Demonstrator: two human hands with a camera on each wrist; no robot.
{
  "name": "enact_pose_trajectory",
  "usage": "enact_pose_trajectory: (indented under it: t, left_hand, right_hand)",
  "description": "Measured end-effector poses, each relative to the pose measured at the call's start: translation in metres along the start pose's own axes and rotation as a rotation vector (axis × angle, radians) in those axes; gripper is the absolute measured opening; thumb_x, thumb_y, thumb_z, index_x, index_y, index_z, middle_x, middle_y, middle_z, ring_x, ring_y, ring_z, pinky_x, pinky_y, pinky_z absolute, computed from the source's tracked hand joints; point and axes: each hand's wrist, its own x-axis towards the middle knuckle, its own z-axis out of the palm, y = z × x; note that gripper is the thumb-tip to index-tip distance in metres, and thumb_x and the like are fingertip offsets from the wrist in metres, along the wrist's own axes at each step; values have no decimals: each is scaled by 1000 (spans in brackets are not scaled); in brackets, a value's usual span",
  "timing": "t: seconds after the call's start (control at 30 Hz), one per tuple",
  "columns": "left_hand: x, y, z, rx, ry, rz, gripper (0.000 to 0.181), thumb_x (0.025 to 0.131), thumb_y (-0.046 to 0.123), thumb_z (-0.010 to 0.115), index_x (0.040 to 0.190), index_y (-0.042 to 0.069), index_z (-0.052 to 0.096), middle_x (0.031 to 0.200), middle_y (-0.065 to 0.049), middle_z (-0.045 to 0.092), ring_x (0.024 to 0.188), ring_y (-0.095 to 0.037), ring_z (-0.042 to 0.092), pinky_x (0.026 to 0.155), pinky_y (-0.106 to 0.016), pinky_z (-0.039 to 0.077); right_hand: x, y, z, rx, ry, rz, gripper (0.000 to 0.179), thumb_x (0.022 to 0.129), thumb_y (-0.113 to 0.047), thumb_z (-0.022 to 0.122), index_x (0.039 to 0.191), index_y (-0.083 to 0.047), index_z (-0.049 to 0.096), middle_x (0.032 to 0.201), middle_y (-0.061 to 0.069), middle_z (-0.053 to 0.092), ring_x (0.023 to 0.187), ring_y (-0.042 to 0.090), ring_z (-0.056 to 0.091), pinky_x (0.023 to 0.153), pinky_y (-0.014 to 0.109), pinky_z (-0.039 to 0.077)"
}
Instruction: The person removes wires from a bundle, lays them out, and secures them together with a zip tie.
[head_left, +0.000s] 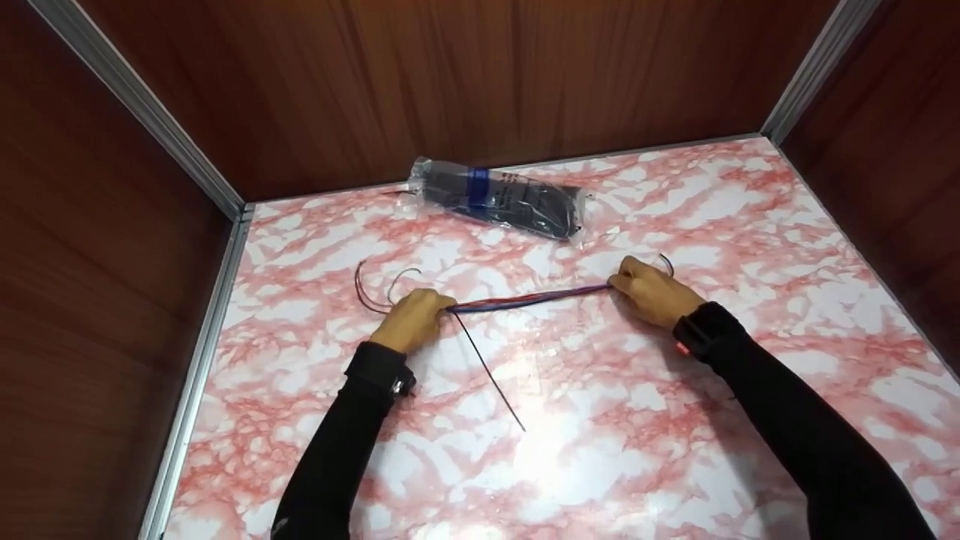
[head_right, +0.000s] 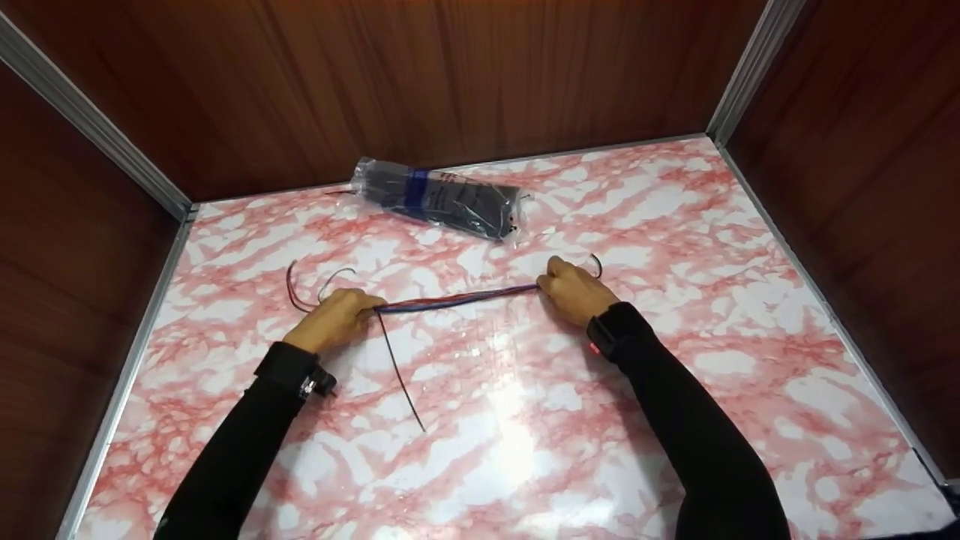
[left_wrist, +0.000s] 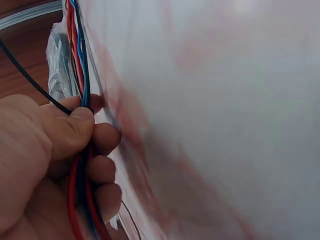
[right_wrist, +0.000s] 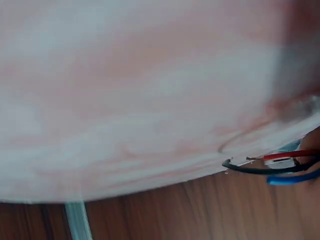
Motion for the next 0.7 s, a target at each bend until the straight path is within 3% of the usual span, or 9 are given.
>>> enact_pose_trajectory:
  t: [0.13,0.23,0.33,0.5,0.7]
  left_hand:
    - [2,-3,-5,33,37,-39,11,89,0,66,81,7,69,75,-6,64,74,-22,60,68,-38,48]
    - [4,-6,-5,31,85,-55,15,87,2,69,73,6,68,70,-4,62,70,-22,60,65,-38,48]
    - [8,-10,-4,61,116,-79,13,85,1,70,74,7,73,74,-8,61,74,-25,61,68,-39,50]
    - [13,-14,1,142,79,-126,7,85,5,71,83,9,77,80,-11,58,79,-28,61,70,-39,51]
    - [26,-19,-9,198,96,-185,10,81,10,77,75,10,69,81,-9,65,81,-28,63,69,-42,51]
  right_hand:
    - [-3,2,-1,-25,22,-28,19,95,1,56,110,3,67,90,13,47,69,20,45,59,33,40]
    - [-3,7,-1,-67,81,-27,18,91,4,61,106,0,70,84,11,48,66,21,47,57,35,41]
    - [3,12,-1,-123,105,9,12,86,4,66,95,-3,71,78,10,52,66,28,53,58,41,45]
    - [10,16,-1,-189,73,116,9,78,1,72,84,-5,68,72,10,61,67,33,60,55,48,49]
    - [21,17,-4,-245,43,180,9,79,-7,76,79,-5,67,69,11,61,64,35,59,51,49,48]
